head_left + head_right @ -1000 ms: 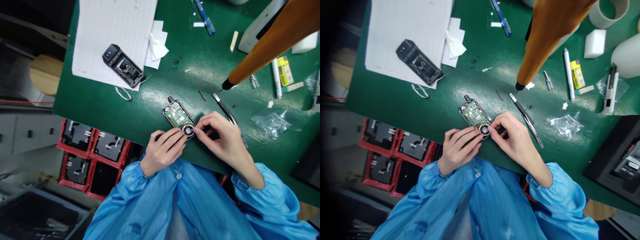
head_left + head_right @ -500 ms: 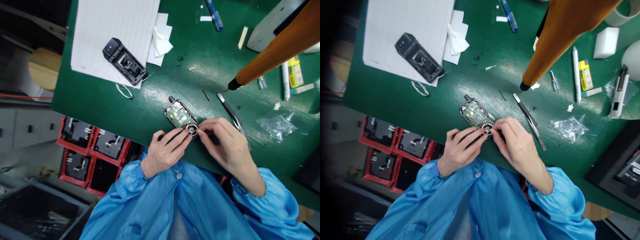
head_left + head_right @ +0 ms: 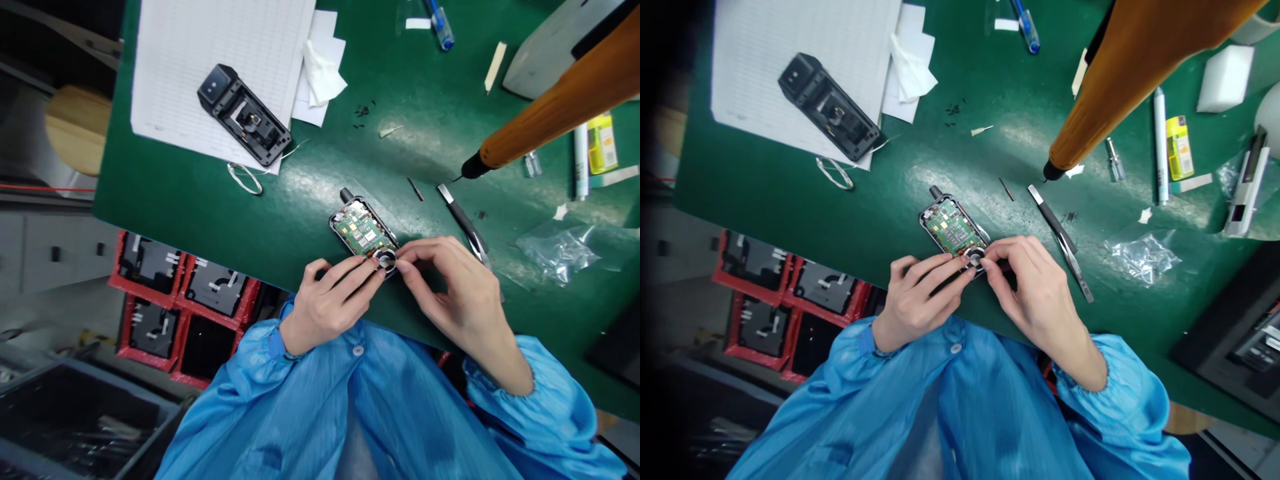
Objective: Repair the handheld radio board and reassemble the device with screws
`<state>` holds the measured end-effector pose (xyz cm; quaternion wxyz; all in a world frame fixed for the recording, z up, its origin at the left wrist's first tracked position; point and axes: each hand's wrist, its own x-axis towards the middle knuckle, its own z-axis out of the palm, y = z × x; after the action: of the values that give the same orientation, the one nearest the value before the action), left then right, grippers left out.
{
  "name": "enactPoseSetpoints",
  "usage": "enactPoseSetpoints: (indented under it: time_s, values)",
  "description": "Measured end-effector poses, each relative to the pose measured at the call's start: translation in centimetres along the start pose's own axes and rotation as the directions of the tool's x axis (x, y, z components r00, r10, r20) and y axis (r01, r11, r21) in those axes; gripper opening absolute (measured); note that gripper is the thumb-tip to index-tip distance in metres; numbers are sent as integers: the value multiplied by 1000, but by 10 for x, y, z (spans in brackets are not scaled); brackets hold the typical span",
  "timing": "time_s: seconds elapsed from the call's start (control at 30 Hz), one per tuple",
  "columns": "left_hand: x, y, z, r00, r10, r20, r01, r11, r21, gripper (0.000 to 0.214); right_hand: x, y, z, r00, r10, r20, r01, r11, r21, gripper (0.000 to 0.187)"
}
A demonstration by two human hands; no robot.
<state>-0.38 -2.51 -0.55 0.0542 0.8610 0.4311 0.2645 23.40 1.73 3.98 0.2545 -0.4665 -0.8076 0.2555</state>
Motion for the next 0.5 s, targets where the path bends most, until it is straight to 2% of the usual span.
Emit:
enactPoseSetpoints:
  time_s: [0.37, 0.5]
  values:
    - [3, 1, -1, 1000, -4, -6, 4, 1000, 8, 30, -1, -1, 2, 994, 107, -22, -104, 990, 95, 9]
    - [6, 2, -1, 1000, -6, -29, 7, 1000, 18, 28, -2, -1, 1, 983, 180, -26, -173, 971, 166, 6]
